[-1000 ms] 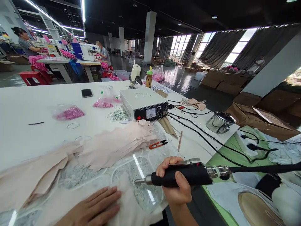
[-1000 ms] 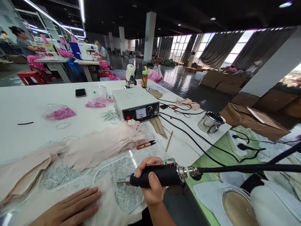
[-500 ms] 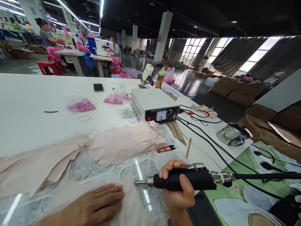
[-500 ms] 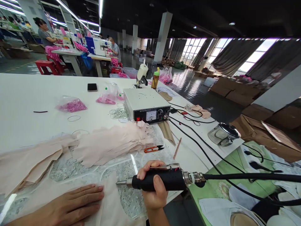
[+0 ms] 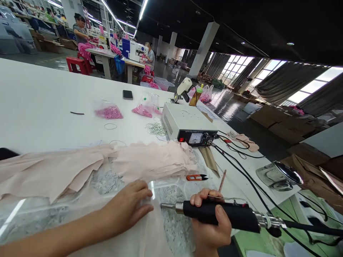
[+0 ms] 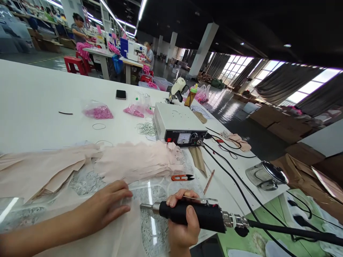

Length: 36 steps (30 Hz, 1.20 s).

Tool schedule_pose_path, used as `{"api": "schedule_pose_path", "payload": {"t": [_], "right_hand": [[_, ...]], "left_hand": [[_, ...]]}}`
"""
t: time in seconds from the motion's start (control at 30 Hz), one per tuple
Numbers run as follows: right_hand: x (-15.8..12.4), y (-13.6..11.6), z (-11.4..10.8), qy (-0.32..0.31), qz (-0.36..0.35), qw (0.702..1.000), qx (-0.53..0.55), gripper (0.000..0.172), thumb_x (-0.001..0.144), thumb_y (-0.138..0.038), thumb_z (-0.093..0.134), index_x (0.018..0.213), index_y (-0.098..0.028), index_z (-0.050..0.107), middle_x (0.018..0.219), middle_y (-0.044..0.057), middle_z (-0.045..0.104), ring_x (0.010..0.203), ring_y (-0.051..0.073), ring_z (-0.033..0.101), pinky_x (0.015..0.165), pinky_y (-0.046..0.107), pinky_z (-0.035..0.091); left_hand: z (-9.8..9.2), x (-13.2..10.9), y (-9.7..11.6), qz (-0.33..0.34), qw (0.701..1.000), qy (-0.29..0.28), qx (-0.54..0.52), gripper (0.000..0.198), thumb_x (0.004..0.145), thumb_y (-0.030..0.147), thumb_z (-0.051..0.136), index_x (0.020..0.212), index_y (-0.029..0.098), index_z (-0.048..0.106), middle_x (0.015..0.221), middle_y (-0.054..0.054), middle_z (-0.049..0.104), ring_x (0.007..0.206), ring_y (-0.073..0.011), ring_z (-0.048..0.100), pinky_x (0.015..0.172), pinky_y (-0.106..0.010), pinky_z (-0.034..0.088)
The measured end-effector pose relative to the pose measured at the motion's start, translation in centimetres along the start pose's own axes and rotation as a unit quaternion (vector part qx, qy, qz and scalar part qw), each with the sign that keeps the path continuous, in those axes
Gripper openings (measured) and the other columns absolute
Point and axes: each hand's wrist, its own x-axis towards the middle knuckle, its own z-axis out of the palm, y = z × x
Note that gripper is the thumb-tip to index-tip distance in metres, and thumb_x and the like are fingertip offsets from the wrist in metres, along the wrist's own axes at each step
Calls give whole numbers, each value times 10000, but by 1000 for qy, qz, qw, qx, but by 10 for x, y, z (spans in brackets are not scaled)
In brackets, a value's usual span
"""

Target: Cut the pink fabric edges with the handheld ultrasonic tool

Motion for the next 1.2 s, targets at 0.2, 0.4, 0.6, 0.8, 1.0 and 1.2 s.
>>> {"api": "schedule_pose_path", "payload": {"t": [0.2, 0.4, 0.6, 0.8, 1.0, 1.2], "right_hand": [[0, -4, 4, 1, -9, 1000, -13, 172, 750, -362, 602, 818, -220, 671, 678, -13, 585, 475, 131, 558, 484, 291, 485], [-4, -2, 8, -11, -7, 1000, -7, 162, 763, -354, 600, 829, -219, 659, 695, -10, 592, 466, 128, 552, 461, 280, 471], [-7, -1, 12, -15, 10, 1000, 6, 181, 778, -365, 610, 857, -213, 669, 720, -4, 596, 488, 124, 572, 483, 287, 507], [-12, -2, 13, -43, 16, 999, 8, 185, 808, -378, 605, 894, -229, 673, 741, -1, 619, 490, 129, 587, 483, 293, 517], [-14, -6, 12, -63, 26, 998, 0, 185, 828, -386, 611, 918, -233, 664, 764, 6, 630, 508, 128, 597, 506, 304, 541], [-17, -9, 8, -75, 31, 996, -24, 200, 839, -413, 601, 933, -242, 647, 768, 9, 617, 515, 143, 593, 508, 326, 540]], "left_hand": [[12, 33, 9, -40, 999, -20, -31, 124, 772, 85, 612, 751, 207, 605, 831, 0, 648, 773, -179, 634, 720, -279, 512], [11, 25, 7, -11, 999, 20, -43, 147, 888, 121, 467, 830, 215, 563, 778, 16, 647, 664, -139, 622, 594, -220, 502], [12, -3, -1, 122, 991, 61, 4, 297, 1043, 138, 362, 1196, 240, 595, 1086, -52, 706, 967, -170, 677, 860, -262, 553], [10, -10, -6, 172, 983, 27, 56, 416, 1011, 51, 385, 1355, 217, 550, 1172, -74, 700, 1001, -185, 665, 893, -264, 552], [12, -8, -3, 184, 980, 12, 72, 471, 962, -27, 362, 1379, 146, 496, 1068, -99, 669, 930, -202, 624, 845, -314, 540], [14, -6, -2, 160, 984, -6, 72, 394, 979, 9, 366, 1286, 177, 546, 978, -79, 646, 827, -194, 597, 770, -316, 539]]}}
